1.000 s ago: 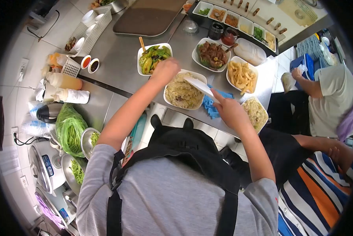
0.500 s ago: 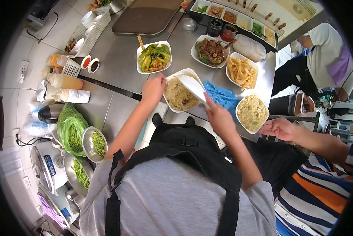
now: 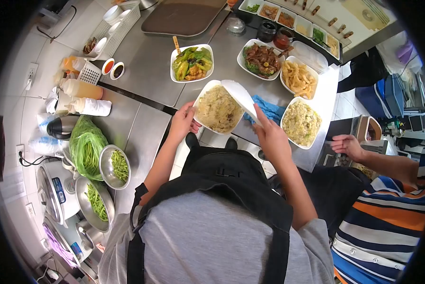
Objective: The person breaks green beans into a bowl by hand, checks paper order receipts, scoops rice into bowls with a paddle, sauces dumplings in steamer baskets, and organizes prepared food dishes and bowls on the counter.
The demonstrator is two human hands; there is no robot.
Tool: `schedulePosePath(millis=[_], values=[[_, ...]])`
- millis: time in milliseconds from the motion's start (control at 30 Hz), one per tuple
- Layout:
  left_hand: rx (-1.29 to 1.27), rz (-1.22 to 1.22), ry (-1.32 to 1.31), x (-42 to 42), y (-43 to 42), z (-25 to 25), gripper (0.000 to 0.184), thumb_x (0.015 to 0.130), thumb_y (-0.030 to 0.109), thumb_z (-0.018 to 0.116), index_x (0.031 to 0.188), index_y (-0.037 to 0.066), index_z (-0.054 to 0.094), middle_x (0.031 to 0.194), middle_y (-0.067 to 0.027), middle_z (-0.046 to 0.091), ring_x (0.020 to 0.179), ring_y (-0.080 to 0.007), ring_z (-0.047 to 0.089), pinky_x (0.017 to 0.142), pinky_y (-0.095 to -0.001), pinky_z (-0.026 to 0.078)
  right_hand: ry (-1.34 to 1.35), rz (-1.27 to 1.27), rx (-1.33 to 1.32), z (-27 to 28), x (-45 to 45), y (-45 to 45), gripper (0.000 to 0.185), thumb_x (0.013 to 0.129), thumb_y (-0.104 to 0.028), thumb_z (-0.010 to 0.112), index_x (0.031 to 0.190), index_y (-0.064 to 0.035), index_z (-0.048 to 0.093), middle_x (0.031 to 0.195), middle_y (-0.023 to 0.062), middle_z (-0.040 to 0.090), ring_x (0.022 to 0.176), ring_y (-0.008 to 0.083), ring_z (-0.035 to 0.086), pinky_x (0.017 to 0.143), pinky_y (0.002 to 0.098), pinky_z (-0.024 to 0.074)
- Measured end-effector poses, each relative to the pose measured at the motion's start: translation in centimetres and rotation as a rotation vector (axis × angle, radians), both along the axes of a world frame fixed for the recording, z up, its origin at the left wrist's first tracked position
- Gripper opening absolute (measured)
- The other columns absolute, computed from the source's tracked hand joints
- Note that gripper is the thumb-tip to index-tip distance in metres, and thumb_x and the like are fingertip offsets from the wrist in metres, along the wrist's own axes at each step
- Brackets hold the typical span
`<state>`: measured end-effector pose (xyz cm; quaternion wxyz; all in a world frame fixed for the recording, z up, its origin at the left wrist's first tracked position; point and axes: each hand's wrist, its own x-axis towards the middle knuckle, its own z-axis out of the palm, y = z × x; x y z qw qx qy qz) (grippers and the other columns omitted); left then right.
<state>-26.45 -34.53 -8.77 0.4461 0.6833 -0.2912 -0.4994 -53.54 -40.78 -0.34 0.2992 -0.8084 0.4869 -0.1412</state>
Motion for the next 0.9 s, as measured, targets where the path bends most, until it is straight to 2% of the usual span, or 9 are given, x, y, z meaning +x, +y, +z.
schedulePosePath(millis=[167, 267, 467, 533, 567, 667, 700, 867, 900], values=[[-0.004, 0.024, 0.046, -0.6, 0.2, 0.1, 0.034, 0.098, 0.022, 0.042, 0.128, 0.007, 0.047, 0.064, -0.0112, 0.061, 0.05, -0.0142, 0.06, 0.045, -0.0256, 0.052, 0.196, 0.093, 0.05, -1.5, 1.4, 2.2, 0.06, 0.089, -0.022, 0.057, 0.143, -0.0298, 0.031, 0.09, 0.0193, 0.06, 0.081, 0.0401, 0.061, 0.071, 0.0476, 0.048], [-0.015, 0.037, 0.143, -0.4, 0.4, -0.6, 0.033, 0.098, 0.022, 0.041, 0.127, 0.006, 0.046, 0.067, -0.0117, 0.063, 0.051, -0.015, 0.061, 0.047, -0.0264, 0.053, 0.252, 0.201, -0.033, -1.0, 1.6, 0.8, 0.058, 0.089, -0.022, 0.056, 0.142, -0.028, 0.032, 0.088, 0.0193, 0.059, 0.071, 0.0399, 0.061, 0.066, 0.0483, 0.0504], [-0.032, 0.017, 0.205, -0.7, 0.9, -1.1, 0.035, 0.099, 0.023, 0.04, 0.128, 0.003, 0.042, 0.07, -0.014, 0.064, 0.054, -0.0165, 0.063, 0.05, -0.0281, 0.055, 0.208, 0.302, 0.092, 5.6, 0.3, -3.6, 0.05, 0.091, -0.025, 0.052, 0.139, -0.0261, 0.039, 0.092, 0.0239, 0.063, 0.081, 0.0411, 0.061, 0.072, 0.0471, 0.0473], [0.003, 0.015, 0.266, -1.0, 0.9, -0.7, 0.036, 0.099, 0.023, 0.039, 0.126, 0.001, 0.041, 0.076, -0.0166, 0.065, 0.06, -0.0197, 0.065, 0.055, -0.03, 0.056, 0.247, 0.339, 0.081, 6.6, 0.2, -4.6, 0.05, 0.092, -0.026, 0.052, 0.14, -0.0264, 0.038, 0.089, 0.025, 0.063, 0.08, 0.0416, 0.061, 0.072, 0.0476, 0.0468], [0.019, 0.016, 0.296, -1.3, 0.9, -0.5, 0.036, 0.099, 0.023, 0.039, 0.126, -0.001, 0.041, 0.079, -0.0179, 0.066, 0.063, -0.0214, 0.066, 0.057, -0.031, 0.056, 0.376, 0.283, 0.168, 6.9, 0.6, -5.1, 0.05, 0.092, -0.027, 0.052, 0.14, -0.0262, 0.037, 0.085, 0.0266, 0.062, 0.079, 0.0424, 0.06, 0.072, 0.0483, 0.0457], [0.085, -0.003, 0.454, -2.1, 1.3, -1.1, 0.038, 0.099, 0.023, 0.037, 0.123, -0.005, 0.04, 0.09, -0.0227, 0.065, 0.075, -0.0278, 0.068, 0.065, -0.0352, 0.057, 0.262, 0.197, 0.131, 5.0, 1.1, -5.9, 0.05, 0.092, -0.026, 0.051, 0.14, -0.0258, 0.037, 0.081, 0.0278, 0.061, 0.079, 0.0428, 0.06, 0.071, 0.0484, 0.0449], [0.127, -0.038, 0.46, -2.7, 1.5, 0.3, 0.038, 0.098, 0.023, 0.037, 0.121, -0.007, 0.04, 0.103, -0.0259, 0.062, 0.089, -0.032, 0.066, 0.076, -0.0384, 0.055, 0.232, 0.194, 0.127, 4.0, 1.1, -5.7, 0.05, 0.092, -0.026, 0.051, 0.14, -0.0257, 0.037, 0.081, 0.0277, 0.061, 0.079, 0.0427, 0.06, 0.071, 0.0485, 0.0451], [0.073, -0.101, 0.714, -4.2, 2.1, -0.1, 0.039, 0.097, 0.019, 0.037, 0.124, -0.008, 0.041, 0.118, -0.0261, 0.057, 0.108, -0.0332, 0.06, 0.092, -0.0393, 0.049, 0.178, 0.165, 0.141, 2.1, 1.0, -4.2, 0.051, 0.092, -0.024, 0.051, 0.14, -0.0252, 0.036, 0.084, 0.0265, 0.062, 0.081, 0.0424, 0.061, 0.073, 0.0485, 0.0463], [0.058, -0.114, 0.762, -4.2, 2.1, -0.7, 0.039, 0.097, 0.019, 0.038, 0.125, -0.008, 0.041, 0.119, -0.026, 0.056, 0.109, -0.033, 0.059, 0.093, -0.0397, 0.048, 0.117, 0.16, 0.049, 0.7, 0.7, -3.9, 0.051, 0.091, -0.023, 0.052, 0.14, -0.0245, 0.037, 0.092, 0.0249, 0.063, 0.083, 0.0416, 0.061, 0.074, 0.0484, 0.047]])
